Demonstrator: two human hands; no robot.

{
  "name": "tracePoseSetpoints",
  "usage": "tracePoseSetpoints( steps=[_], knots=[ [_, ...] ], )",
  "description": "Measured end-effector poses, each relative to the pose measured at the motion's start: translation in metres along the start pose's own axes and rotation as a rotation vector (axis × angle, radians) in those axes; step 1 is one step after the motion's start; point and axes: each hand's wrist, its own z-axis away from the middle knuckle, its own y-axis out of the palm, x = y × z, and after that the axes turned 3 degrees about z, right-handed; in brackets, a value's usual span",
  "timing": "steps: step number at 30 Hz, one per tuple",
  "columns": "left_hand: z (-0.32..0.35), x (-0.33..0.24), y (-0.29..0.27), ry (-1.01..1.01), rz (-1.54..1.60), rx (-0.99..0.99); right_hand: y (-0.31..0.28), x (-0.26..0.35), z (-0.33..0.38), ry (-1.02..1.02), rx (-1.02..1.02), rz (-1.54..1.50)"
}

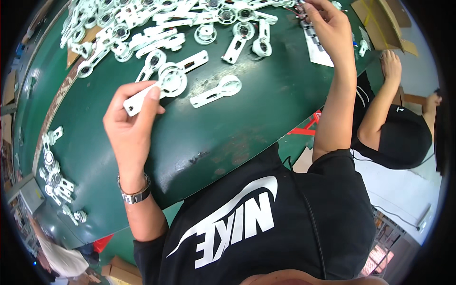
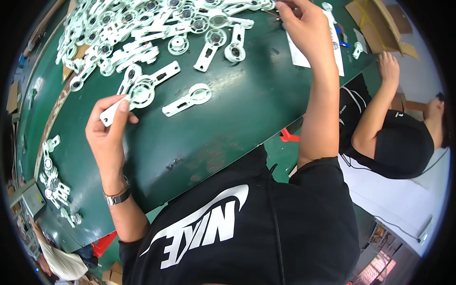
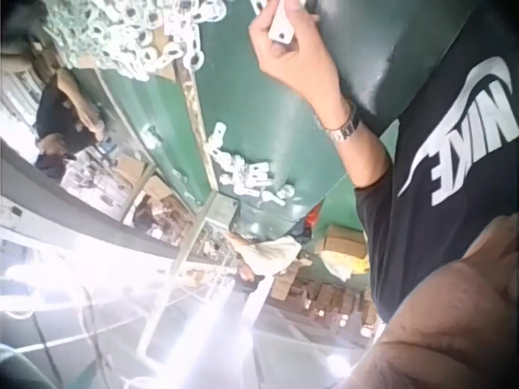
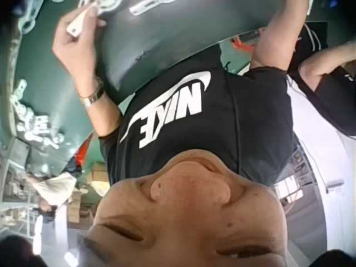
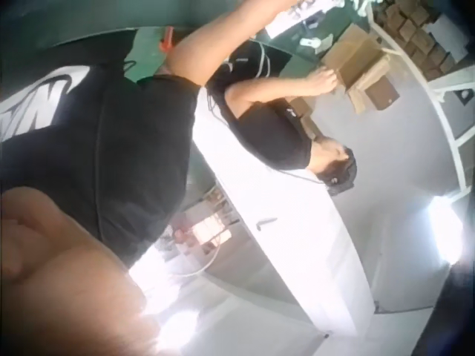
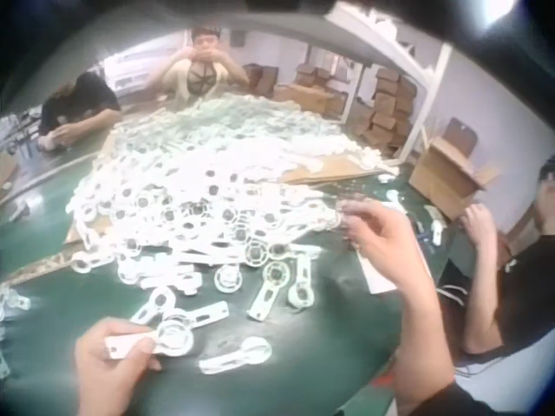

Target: The person assembles device components by picking up plastic housings and electric motors from the workbench and inserting the motors into the housings by hand.

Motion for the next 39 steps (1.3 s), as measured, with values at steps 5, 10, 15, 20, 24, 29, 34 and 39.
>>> tracePoseSetpoints(
  steps=[5, 10, 15, 20, 24, 29, 34, 39],
  knots=[
    [-0.003, 0.009, -0.009, -0.047, 0.415, -0.072, -0.035, 0.011, -0.001, 0.190, 0.013, 0.383],
    [-0.006, 0.010, -0.008, -0.102, 0.484, 0.038, -0.072, -0.042, -0.001, 0.096, 0.101, 0.664],
    [-0.002, 0.012, -0.004, -0.120, 0.473, 0.063, -0.046, -0.045, 0.011, 0.111, 0.262, 0.811],
    [-0.002, 0.013, -0.001, -0.120, 0.478, 0.082, -0.016, -0.056, 0.022, 0.133, 0.034, 0.925],
    [-0.001, 0.013, -0.001, -0.119, 0.484, 0.072, -0.015, -0.052, 0.019, 0.317, 0.146, 0.802],
    [-0.001, 0.010, 0.000, -0.121, 0.498, 0.069, -0.023, -0.048, 0.026, 0.288, 0.274, 0.703],
    [-0.002, 0.009, 0.005, -0.131, 0.533, 0.082, -0.001, -0.032, 0.017, 0.388, 0.105, 0.961],
    [0.002, 0.009, 0.004, -0.144, 0.523, 0.052, 0.011, -0.047, 0.015, 0.359, 0.004, 0.967]
  ],
)
